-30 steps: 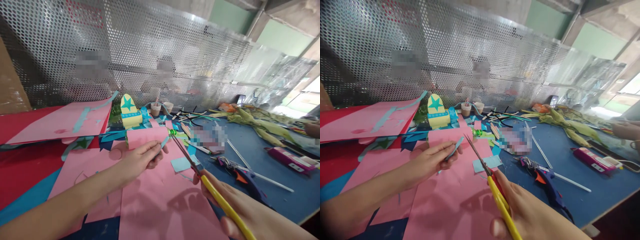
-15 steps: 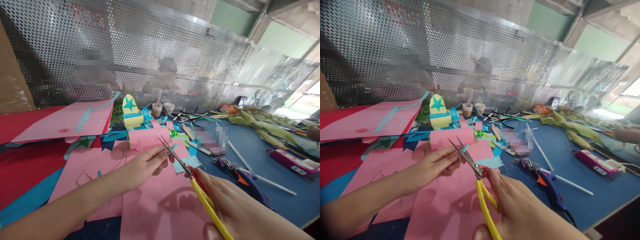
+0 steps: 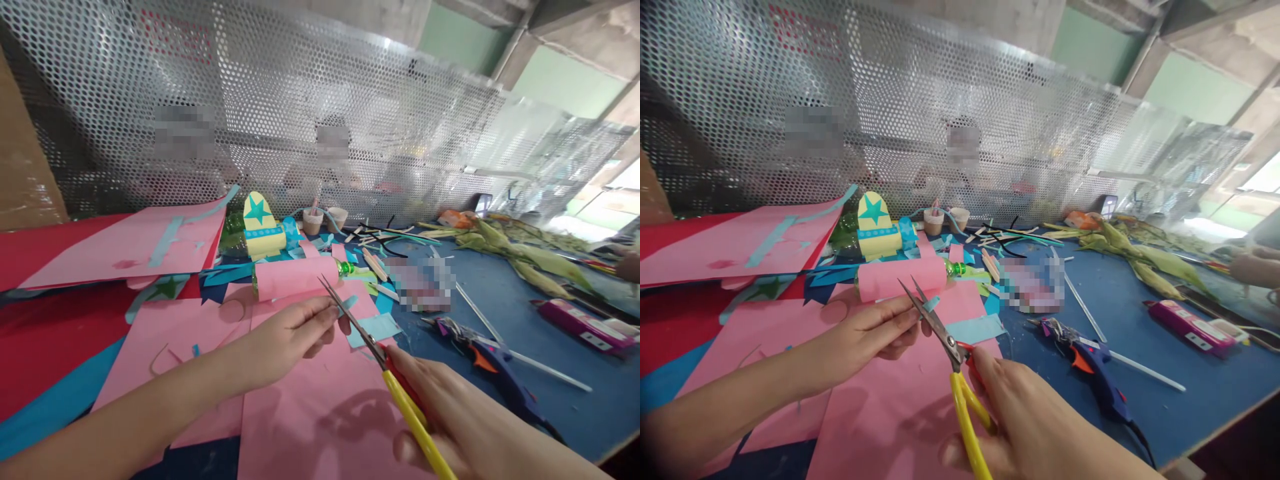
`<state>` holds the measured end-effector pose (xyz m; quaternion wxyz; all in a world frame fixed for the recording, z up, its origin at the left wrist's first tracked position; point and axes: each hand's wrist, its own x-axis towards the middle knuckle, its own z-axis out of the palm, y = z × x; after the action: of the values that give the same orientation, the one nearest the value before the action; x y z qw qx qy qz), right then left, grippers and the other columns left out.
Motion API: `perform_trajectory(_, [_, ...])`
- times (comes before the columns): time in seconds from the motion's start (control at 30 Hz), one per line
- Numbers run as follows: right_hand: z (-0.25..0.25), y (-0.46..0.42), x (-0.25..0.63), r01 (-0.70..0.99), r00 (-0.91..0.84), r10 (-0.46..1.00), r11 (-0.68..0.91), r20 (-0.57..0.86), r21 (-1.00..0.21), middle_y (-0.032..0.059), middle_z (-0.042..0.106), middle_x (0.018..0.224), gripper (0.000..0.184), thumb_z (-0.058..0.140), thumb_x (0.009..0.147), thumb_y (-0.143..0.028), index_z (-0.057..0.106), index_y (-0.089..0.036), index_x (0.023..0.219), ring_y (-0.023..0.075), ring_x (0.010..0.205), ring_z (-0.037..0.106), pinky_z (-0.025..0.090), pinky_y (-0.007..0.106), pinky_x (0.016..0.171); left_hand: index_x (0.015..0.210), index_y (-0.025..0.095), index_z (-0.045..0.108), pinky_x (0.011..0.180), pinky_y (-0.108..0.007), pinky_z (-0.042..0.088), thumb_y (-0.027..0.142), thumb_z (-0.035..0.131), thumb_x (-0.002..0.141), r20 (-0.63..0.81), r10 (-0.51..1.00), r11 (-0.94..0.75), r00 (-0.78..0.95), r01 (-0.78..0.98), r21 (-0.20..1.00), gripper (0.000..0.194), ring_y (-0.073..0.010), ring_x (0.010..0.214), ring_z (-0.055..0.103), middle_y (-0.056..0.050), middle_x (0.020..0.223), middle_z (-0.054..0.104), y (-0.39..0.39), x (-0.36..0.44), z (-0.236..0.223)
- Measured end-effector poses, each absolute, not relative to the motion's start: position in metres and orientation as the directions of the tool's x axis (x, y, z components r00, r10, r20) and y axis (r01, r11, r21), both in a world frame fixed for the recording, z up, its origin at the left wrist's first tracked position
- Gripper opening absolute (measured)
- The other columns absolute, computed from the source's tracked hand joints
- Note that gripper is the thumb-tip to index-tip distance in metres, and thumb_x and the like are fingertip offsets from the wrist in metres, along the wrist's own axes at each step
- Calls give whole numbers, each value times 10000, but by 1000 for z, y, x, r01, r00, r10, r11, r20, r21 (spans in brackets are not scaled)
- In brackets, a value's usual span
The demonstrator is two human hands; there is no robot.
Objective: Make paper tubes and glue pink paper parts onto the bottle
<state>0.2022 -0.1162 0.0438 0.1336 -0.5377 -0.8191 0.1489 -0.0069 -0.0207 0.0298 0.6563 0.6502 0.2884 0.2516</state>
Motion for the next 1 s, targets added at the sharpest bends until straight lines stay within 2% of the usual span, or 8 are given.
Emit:
perform_trajectory(0.17, [43,-115,202,816,-408,911,395,64,-421,75,679,661,374,438,894,-549,624,-236,809,210,491,618,499,301,447,916,181,565,548,-278,261,668,529,817,-90,718,28,691,100,995,498,-86,574,321,42,725,452,-23,-7,33])
perform_trajectory(0.3, [40,-117,205,791,-441,886,458,142,-406,98,684,697,525,297,936,-621,630,-242,791,214,522,631,522,305,484,879,189,561,567,-279,285,648,515,842,-82,717,31,692,87,996,462,-91,589,339,39,732,455,-23,-9,33])
perform_trajectory(0.5, [34,-112,222,770,-383,906,422,183,-479,88,674,680,646,196,933,-678,627,-197,929,202,540,631,535,291,499,908,182,583,594,-280,320,623,510,856,-133,740,59,659,134,989,449,-100,604,353,32,742,460,-20,-10,31])
perform_trajectory(0.57, [35,-101,234,833,-354,925,378,134,-404,81,672,720,527,215,984,-534,622,-198,1002,193,581,640,545,288,560,934,182,604,611,-277,328,563,483,900,-119,748,37,653,137,990,400,-104,610,356,36,724,448,-16,-10,28])
perform_trajectory(0.63, [36,-84,247,931,-306,951,311,55,-192,104,693,858,368,306,975,-379,630,-214,1032,212,710,672,545,316,658,947,187,614,638,-274,344,521,491,912,-62,753,-15,655,111,994,358,-111,630,388,35,719,465,-11,-10,25])
perform_trajectory(0.73, [34,-54,257,985,-164,986,163,-11,-50,169,694,940,261,459,909,-336,648,-169,977,283,815,689,516,364,697,922,192,609,694,-280,378,512,562,870,0,736,-66,677,72,995,327,-134,709,477,7,774,568,-5,-10,21])
perform_trajectory(0.87, [22,-25,249,999,32,999,-32,-25,10,185,697,773,346,408,948,-387,618,-114,914,316,739,711,475,334,578,910,192,624,767,-304,407,517,625,824,-14,720,-57,694,79,995,337,-176,848,554,-60,915,692,-1,-10,18])
perform_trajectory(1.0, [22,-18,230,999,38,999,-38,-21,-10,220,711,829,306,472,937,-360,621,-94,907,346,813,710,488,368,653,900,178,613,724,-319,444,524,733,728,-65,713,78,698,12,997,404,-180,789,600,-72,874,711,1,-9,14])
